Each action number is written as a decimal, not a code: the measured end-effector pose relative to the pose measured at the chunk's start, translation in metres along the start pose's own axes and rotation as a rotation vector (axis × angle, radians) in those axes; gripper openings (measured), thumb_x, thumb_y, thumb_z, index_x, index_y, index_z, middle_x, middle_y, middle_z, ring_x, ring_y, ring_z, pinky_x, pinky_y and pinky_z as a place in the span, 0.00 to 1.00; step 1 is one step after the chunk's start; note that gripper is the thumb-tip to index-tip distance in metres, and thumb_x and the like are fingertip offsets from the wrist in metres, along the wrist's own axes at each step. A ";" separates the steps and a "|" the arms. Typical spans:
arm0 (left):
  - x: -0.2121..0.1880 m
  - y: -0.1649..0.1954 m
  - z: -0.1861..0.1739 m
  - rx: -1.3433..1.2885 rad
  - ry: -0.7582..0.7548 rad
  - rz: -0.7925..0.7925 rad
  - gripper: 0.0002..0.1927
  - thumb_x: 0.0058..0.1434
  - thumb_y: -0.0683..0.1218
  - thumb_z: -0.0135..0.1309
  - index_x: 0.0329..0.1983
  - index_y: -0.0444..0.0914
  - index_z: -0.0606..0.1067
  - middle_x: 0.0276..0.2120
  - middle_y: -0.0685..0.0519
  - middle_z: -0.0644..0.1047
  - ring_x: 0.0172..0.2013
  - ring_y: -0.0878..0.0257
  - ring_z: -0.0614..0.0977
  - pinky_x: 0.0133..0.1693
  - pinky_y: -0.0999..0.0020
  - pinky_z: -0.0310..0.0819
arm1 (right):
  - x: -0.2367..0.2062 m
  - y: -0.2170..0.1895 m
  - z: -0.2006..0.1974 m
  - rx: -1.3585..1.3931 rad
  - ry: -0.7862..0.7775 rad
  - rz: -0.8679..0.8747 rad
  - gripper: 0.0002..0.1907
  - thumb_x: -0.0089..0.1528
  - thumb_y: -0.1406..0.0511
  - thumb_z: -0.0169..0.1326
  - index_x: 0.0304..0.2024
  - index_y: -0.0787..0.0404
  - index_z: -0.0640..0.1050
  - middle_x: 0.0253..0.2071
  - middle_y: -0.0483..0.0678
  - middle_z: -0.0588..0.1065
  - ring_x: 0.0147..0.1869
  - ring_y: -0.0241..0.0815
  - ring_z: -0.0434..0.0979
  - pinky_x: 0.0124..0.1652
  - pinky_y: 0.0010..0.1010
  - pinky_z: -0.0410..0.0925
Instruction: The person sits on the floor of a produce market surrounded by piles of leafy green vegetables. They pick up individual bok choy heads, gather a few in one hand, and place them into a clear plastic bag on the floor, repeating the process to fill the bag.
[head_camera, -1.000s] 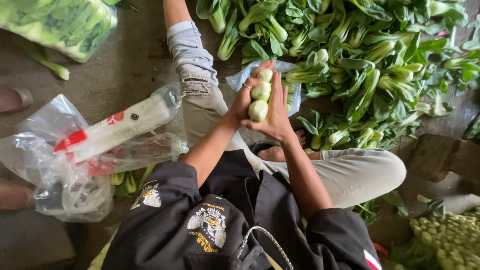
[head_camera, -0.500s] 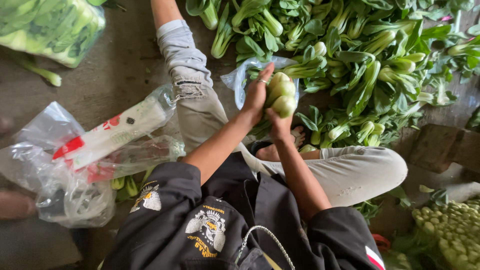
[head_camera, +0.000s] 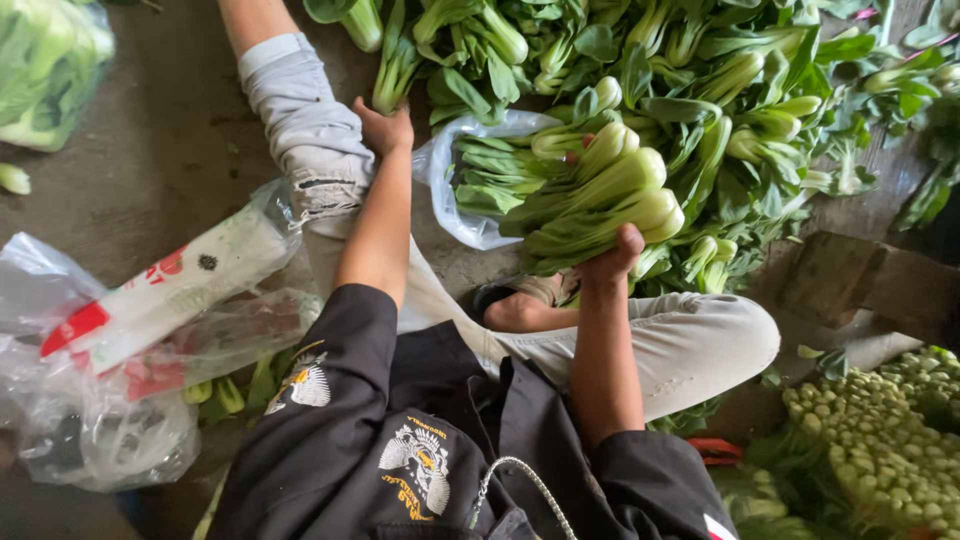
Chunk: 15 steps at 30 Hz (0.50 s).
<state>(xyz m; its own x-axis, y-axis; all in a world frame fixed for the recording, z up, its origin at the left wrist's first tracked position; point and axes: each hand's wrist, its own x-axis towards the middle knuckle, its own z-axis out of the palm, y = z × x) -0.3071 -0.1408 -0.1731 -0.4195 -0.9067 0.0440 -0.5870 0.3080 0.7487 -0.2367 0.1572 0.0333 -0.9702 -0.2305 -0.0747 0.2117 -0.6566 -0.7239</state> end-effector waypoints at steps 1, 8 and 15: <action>0.000 -0.002 0.001 -0.028 -0.080 -0.039 0.35 0.45 0.48 0.74 0.53 0.35 0.69 0.46 0.41 0.77 0.47 0.43 0.78 0.49 0.53 0.71 | 0.002 0.001 -0.002 0.014 -0.001 0.001 0.52 0.58 0.50 0.60 0.77 0.65 0.55 0.76 0.59 0.59 0.78 0.56 0.63 0.74 0.46 0.60; -0.005 0.021 -0.010 -0.508 -0.117 0.082 0.31 0.52 0.45 0.72 0.56 0.38 0.70 0.48 0.48 0.76 0.48 0.51 0.79 0.54 0.57 0.76 | 0.008 0.009 -0.034 0.059 0.000 0.038 0.50 0.59 0.51 0.60 0.76 0.66 0.56 0.74 0.60 0.62 0.74 0.55 0.65 0.70 0.45 0.62; 0.004 0.100 -0.091 -0.908 -0.261 0.374 0.27 0.64 0.43 0.65 0.65 0.36 0.72 0.58 0.46 0.71 0.58 0.52 0.75 0.63 0.57 0.70 | 0.000 0.032 -0.052 0.103 0.084 0.054 0.46 0.52 0.56 0.68 0.67 0.68 0.65 0.59 0.56 0.74 0.60 0.54 0.75 0.58 0.48 0.72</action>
<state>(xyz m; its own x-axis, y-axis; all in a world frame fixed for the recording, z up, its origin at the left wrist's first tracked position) -0.3043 -0.1405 -0.0380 -0.6707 -0.6721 0.3139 0.3153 0.1248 0.9407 -0.2364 0.1731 -0.0254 -0.9626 -0.2096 -0.1716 0.2707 -0.7159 -0.6436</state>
